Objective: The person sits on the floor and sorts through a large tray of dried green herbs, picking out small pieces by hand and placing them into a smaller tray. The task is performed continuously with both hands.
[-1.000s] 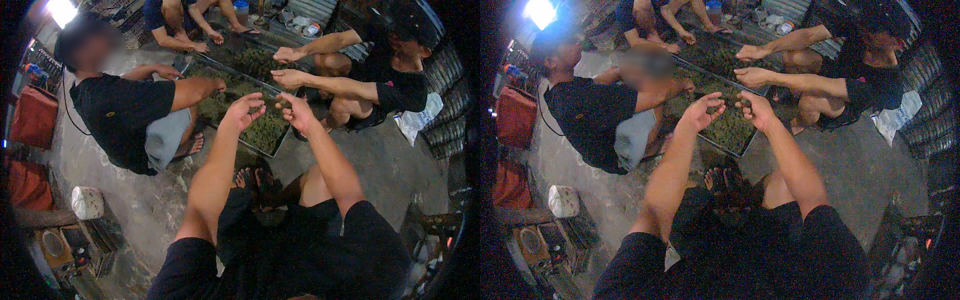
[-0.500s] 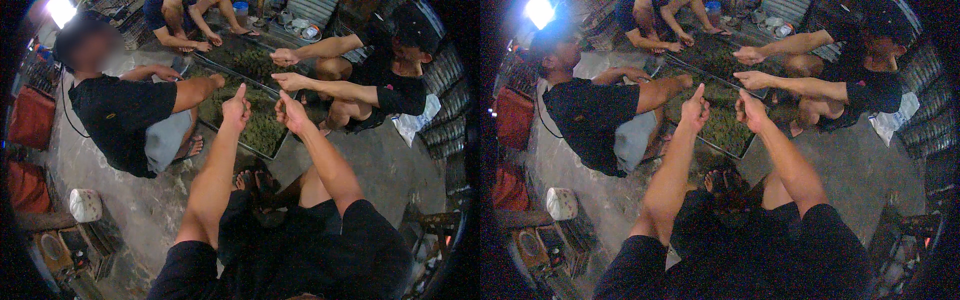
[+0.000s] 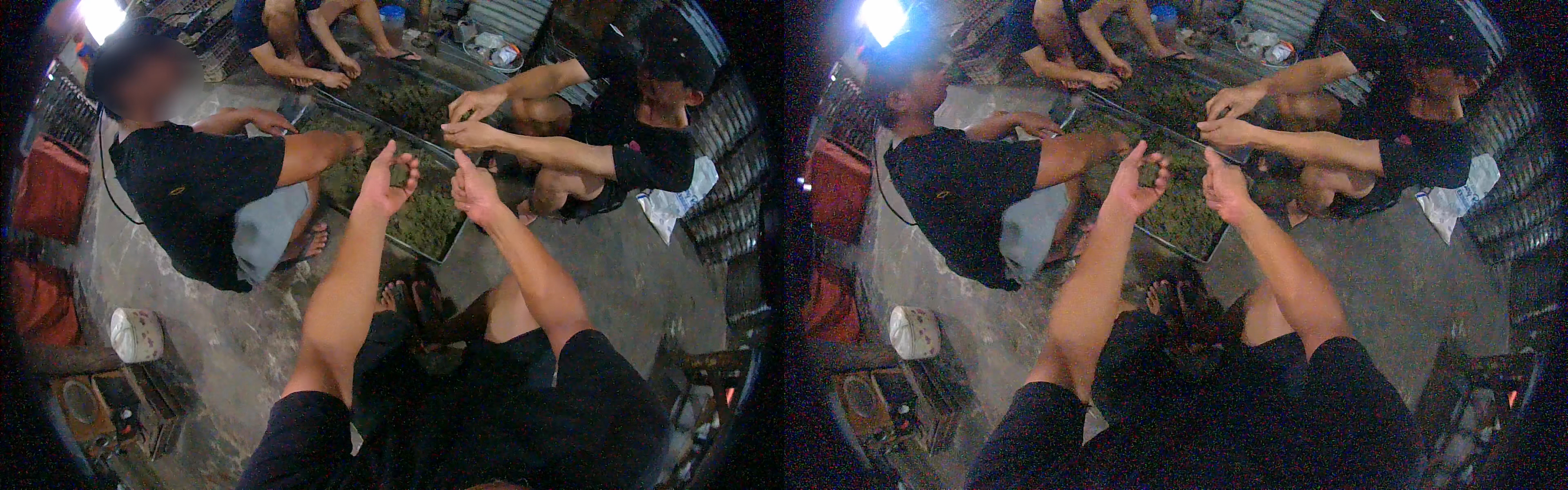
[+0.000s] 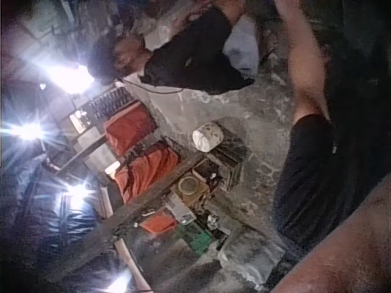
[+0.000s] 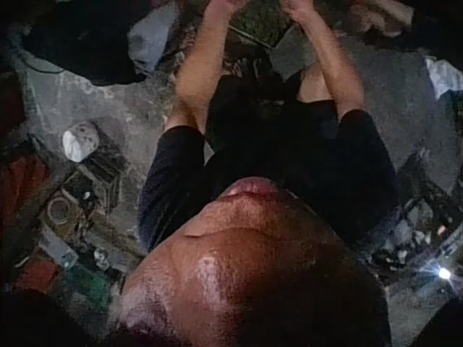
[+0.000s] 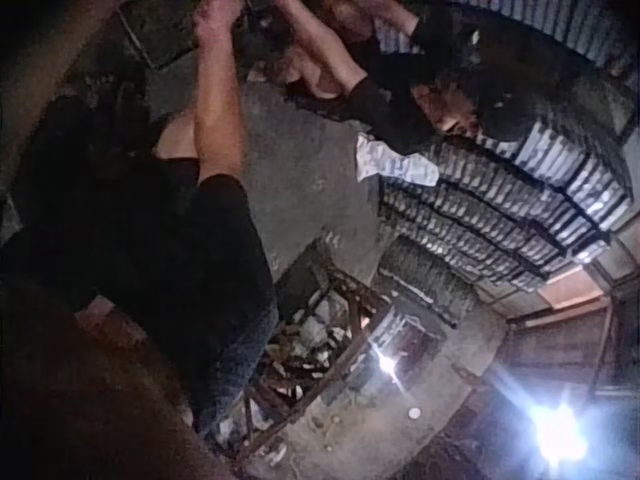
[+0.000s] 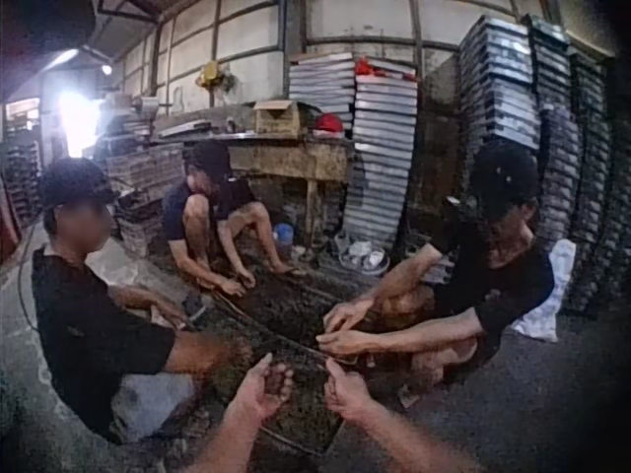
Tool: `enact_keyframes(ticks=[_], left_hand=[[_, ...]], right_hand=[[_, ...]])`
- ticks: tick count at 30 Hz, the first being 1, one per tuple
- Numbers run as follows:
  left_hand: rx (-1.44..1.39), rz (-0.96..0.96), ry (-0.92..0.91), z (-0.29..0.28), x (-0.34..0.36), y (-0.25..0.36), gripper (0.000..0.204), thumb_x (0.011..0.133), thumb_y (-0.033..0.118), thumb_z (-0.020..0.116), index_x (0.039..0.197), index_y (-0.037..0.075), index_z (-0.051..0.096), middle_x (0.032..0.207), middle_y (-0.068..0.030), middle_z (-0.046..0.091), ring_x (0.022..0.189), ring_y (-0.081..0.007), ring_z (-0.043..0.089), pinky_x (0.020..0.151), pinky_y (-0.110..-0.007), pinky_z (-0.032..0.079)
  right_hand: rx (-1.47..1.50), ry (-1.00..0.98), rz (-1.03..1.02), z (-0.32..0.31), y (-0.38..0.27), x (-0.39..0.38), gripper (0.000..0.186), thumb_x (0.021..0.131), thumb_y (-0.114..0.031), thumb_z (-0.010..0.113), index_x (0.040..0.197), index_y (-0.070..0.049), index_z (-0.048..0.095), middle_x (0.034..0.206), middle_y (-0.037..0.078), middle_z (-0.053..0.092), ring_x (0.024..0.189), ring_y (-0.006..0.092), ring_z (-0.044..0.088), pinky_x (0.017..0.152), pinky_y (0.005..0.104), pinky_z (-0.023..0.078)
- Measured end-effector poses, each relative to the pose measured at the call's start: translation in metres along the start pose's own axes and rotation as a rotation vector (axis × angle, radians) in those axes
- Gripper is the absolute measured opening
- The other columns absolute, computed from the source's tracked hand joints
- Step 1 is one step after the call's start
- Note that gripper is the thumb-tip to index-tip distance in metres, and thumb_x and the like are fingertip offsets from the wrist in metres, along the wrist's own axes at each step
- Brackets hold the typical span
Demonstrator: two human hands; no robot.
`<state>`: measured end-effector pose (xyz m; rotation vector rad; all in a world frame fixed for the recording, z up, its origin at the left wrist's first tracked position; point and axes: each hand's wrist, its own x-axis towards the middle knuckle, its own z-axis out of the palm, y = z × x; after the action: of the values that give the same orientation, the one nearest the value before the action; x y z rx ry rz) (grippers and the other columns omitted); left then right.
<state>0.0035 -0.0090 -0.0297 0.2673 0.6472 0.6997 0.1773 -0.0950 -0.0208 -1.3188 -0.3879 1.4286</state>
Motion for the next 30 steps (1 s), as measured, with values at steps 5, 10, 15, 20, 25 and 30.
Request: enact_keyframes(ticks=[5,10,15,20,25,30], left_hand=[[0.153,0.075,0.137,0.002,-0.004,-0.002,0.044,0.090,0.050,0.055,0.075,0.010,0.044,0.066,-0.0055,0.049,0.052,-0.0161,0.043,0.044,-0.027,0.031],[0.109,0.062,0.069,0.012,0.000,-0.004,0.029,0.092,0.037,0.054,0.086,0.010,0.051,0.074,-0.0081,0.057,0.052,-0.0161,0.044,0.041,-0.026,0.031],[0.224,0.079,0.152,-0.006,0.004,-0.001,0.029,0.093,0.037,0.052,0.095,0.008,0.054,0.082,-0.0108,0.059,0.058,-0.0166,0.049,0.046,-0.024,0.036],[0.148,0.025,0.151,0.006,-0.004,0.002,0.040,0.088,0.050,0.055,0.081,0.011,0.047,0.064,-0.0059,0.051,0.052,-0.0139,0.043,0.040,-0.024,0.030],[0.190,0.098,0.166,-0.002,0.000,0.003,0.041,0.089,0.049,0.053,0.074,0.012,0.044,0.065,-0.0038,0.049,0.051,-0.0142,0.044,0.043,-0.026,0.032],[0.310,0.049,0.054,0.003,0.003,0.005,0.039,0.089,0.047,0.055,0.082,0.009,0.050,0.070,-0.0059,0.053,0.052,-0.0150,0.045,0.044,-0.026,0.033]], right_hand=[[-0.015,-0.032,-0.011,0.002,0.008,-0.001,0.033,0.090,-0.039,0.057,0.080,-0.008,0.054,0.066,0.003,0.052,0.045,0.0103,0.038,0.042,0.0239,0.032],[0.113,0.038,0.133,-0.031,0.013,0.020,0.027,0.092,-0.036,0.053,0.092,-0.009,0.054,0.070,0.006,0.057,0.046,0.0110,0.043,0.041,0.0253,0.036],[-0.053,0.106,0.156,-0.047,0.030,0.040,0.034,0.089,-0.038,0.058,0.076,-0.009,0.045,0.060,0.005,0.050,0.038,0.0116,0.033,0.033,0.0266,0.025],[-0.176,0.116,0.204,-0.047,0.043,0.051,0.032,0.089,-0.038,0.057,0.078,-0.010,0.048,0.063,0.004,0.050,0.041,0.0124,0.038,0.035,0.0273,0.029],[-0.040,0.094,0.255,-0.072,0.053,0.073,0.029,0.087,-0.039,0.060,0.088,-0.010,0.056,0.072,0.003,0.055,0.046,0.0139,0.044,0.036,0.0278,0.039],[-0.318,0.102,0.212,-0.078,0.055,0.083,0.029,0.086,-0.038,0.062,0.090,-0.009,0.058,0.071,0.003,0.053,0.046,0.0138,0.041,0.038,0.0264,0.033]])
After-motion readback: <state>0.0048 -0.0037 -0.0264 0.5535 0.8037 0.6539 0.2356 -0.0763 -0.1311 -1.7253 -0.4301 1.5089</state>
